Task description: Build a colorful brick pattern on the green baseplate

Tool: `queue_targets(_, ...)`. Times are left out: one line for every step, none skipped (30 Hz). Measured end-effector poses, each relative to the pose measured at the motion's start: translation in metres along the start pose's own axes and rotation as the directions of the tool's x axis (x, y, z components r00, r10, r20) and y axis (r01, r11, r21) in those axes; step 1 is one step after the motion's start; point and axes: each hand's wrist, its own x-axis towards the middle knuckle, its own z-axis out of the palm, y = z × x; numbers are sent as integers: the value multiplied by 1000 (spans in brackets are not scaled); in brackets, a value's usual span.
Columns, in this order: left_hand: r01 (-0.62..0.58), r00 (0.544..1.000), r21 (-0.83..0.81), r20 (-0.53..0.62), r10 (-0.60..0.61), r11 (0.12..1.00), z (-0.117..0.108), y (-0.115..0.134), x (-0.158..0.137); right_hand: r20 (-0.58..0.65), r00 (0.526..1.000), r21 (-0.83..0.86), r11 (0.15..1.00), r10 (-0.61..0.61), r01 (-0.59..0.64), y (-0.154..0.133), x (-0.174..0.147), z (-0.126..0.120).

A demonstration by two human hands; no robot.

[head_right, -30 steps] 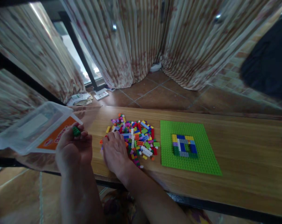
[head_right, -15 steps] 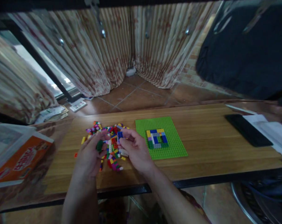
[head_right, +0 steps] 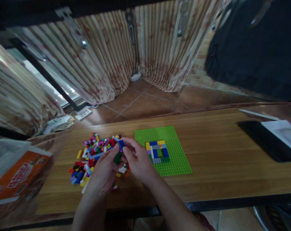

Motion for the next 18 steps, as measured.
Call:
queue_targets(2, 1000, -12, 9, -2, 1000, 2, -1, 2, 10, 1000, -36, 999, 2, -2, 1, 1, -3)
queue_targets(1, 1000, -23, 16, 0, 1000, 4, -3, 3, 14, 1000, -73, 997, 6, -5, 1, 1, -5)
queue_targets(-7, 1000, -29, 21, 8, 1000, 6, -4, 5, 10, 1000, -111, 994, 6, -5, 1, 2, -8)
queue_targets(-23, 999, -28, 24, 24, 999, 8, -6, 6, -1, 1000, -149, 989, 1, -2, 0, 2, -10)
queue_targets(-48, 998, -19, 29, 48, 999, 10, -8, 7, -16, 1000, -183, 983, -9, 6, -1, 3, -12)
queue_targets(-78, 996, -5, 34, 78, 997, 13, -10, 8, -33, 999, -214, 977, -21, 14, -1, 3, -14)
queue_targets(-110, 993, 12, 40, 109, 994, 15, -11, 8, -51, 998, -238, 971, -31, 18, -2, 3, -15)
queue_targets(-141, 989, 28, 44, 139, 990, 17, -12, 8, -70, 997, -254, 967, -39, 20, -2, 3, -15)
queue_targets(-167, 985, 40, 43, 165, 985, 19, -13, 7, -87, 995, -266, 964, -48, 23, -2, 2, -15)
queue_targets(-185, 982, 49, 35, 184, 981, 21, -13, 6, -107, 992, -276, 961, -61, 29, -2, 2, -14)
queue_targets(-195, 981, 58, 21, 194, 979, 23, -13, 5, -132, 988, -285, 958, -81, 40, -1, 1, -12)
queue_targets(-203, 979, 69, 5, 203, 977, 24, -13, 4, -161, 982, -289, 956, -102, 52, -1, 0, -10)
queue_targets(-210, 977, 84, -11, 212, 974, 24, -13, 3, -189, 975, -288, 956, -120, 62, 0, -1, -7)
queue_targets(-218, 975, 105, -22, 221, 970, 24, -12, 2, -215, 968, -282, 957, -132, 67, 1, -2, -4)
queue_targets(-225, 973, 127, -27, 230, 966, 22, -12, 1, -240, 961, -272, 960, -135, 67, 2, -4, -1)
queue_targets(-231, 971, 149, -25, 237, 961, 21, -12, 1, -264, 955, -258, 964, -133, 63, 3, -5, 3)
queue_targets(-235, 970, 169, -21, 242, 957, 18, -13, 0, -286, 950, -240, 969, -127, 57, 5, -5, 6)
queue_targets(-236, 970, 183, -14, 242, 954, 16, -13, 0, -309, 944, -214, 976, -114, 47, 6, -5, 9)
